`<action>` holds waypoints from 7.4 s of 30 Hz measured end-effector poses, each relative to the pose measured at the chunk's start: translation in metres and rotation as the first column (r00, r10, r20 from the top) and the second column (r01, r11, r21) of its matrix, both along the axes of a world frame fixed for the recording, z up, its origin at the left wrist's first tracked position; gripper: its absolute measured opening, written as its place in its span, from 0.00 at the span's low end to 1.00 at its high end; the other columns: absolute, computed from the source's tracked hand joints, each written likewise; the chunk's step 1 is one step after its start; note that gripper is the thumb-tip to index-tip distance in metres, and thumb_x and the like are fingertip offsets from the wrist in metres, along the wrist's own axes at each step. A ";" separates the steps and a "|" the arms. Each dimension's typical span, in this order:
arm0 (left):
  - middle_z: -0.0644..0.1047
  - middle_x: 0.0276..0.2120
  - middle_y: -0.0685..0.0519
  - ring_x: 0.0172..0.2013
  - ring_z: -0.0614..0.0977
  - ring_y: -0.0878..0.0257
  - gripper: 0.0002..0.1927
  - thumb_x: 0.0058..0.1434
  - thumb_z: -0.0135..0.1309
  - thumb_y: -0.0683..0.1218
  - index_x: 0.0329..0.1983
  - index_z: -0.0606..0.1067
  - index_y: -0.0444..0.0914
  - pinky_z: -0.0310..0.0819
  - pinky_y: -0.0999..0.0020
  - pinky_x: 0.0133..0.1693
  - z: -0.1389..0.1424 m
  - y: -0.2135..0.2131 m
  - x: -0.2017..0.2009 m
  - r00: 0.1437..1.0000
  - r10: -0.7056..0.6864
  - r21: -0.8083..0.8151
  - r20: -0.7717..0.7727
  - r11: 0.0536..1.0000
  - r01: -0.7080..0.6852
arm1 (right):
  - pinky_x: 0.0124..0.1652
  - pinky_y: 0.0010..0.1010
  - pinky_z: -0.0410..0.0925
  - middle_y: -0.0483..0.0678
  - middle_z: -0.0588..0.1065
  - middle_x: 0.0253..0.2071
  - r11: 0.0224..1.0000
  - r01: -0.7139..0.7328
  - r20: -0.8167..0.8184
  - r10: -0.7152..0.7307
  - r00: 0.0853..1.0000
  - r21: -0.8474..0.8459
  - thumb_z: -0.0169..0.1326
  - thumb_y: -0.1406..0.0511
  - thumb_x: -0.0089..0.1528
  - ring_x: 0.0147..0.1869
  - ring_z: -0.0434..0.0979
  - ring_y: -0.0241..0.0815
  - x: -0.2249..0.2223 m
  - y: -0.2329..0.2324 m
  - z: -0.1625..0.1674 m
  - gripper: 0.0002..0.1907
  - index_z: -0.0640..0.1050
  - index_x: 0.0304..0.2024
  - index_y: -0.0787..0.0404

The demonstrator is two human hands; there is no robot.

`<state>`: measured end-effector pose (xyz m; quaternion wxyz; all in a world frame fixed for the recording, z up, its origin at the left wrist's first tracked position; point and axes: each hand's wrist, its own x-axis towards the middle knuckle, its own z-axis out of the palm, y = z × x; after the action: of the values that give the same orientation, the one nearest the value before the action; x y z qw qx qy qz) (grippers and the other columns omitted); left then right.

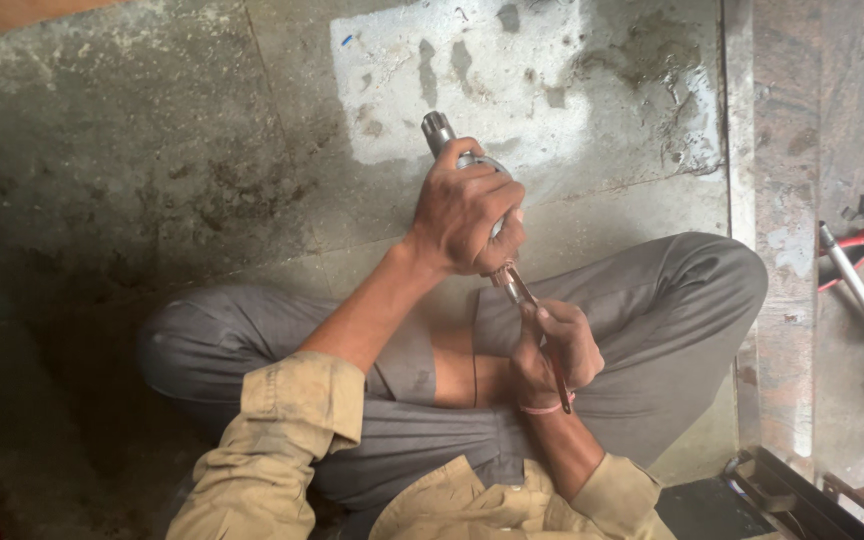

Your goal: The person sits cross-legged on the workshop floor holding a copper motor armature in a bearing housing and files its commutator surface with a flat file, rotating the armature to work around it. They continue filing the same component throughout the episode.

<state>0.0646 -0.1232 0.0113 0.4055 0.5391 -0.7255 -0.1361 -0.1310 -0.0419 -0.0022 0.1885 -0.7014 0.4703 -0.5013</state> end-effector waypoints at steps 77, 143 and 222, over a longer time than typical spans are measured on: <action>0.74 0.18 0.50 0.23 0.76 0.53 0.12 0.52 0.44 0.50 0.18 0.71 0.39 0.65 0.47 0.54 0.039 -0.014 -0.017 0.999 -0.036 0.111 0.013 0.993 0.034 | 0.23 0.26 0.68 0.49 0.75 0.19 0.984 -0.133 0.175 0.112 0.978 0.115 0.69 0.76 0.47 0.20 0.79 0.39 -0.034 -0.022 0.005 0.14 0.74 0.24 0.64; 0.77 0.23 0.51 0.27 0.79 0.56 0.08 0.51 0.49 0.47 0.25 0.75 0.38 0.68 0.51 0.57 0.012 -0.006 0.002 1.000 -0.012 -0.012 -0.011 1.000 0.012 | 0.33 0.27 0.71 0.53 0.79 0.35 0.983 -0.126 -0.036 0.132 0.991 0.134 0.65 0.77 0.57 0.34 0.82 0.43 -0.011 -0.015 0.038 0.15 0.69 0.33 0.64; 0.75 0.20 0.50 0.25 0.78 0.54 0.06 0.48 0.49 0.46 0.23 0.73 0.39 0.68 0.55 0.53 0.014 0.001 0.003 0.999 -0.023 -0.052 -0.028 0.998 0.021 | 0.32 0.33 0.70 0.54 0.79 0.34 0.958 -0.267 -0.220 0.283 0.933 0.101 0.63 0.79 0.55 0.33 0.80 0.48 -0.008 -0.023 0.075 0.14 0.70 0.29 0.65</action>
<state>0.0675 -0.1221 0.0254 0.4282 0.5183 -0.7289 -0.1293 -0.1390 -0.0645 0.0723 0.2248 -0.8072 0.4035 -0.3676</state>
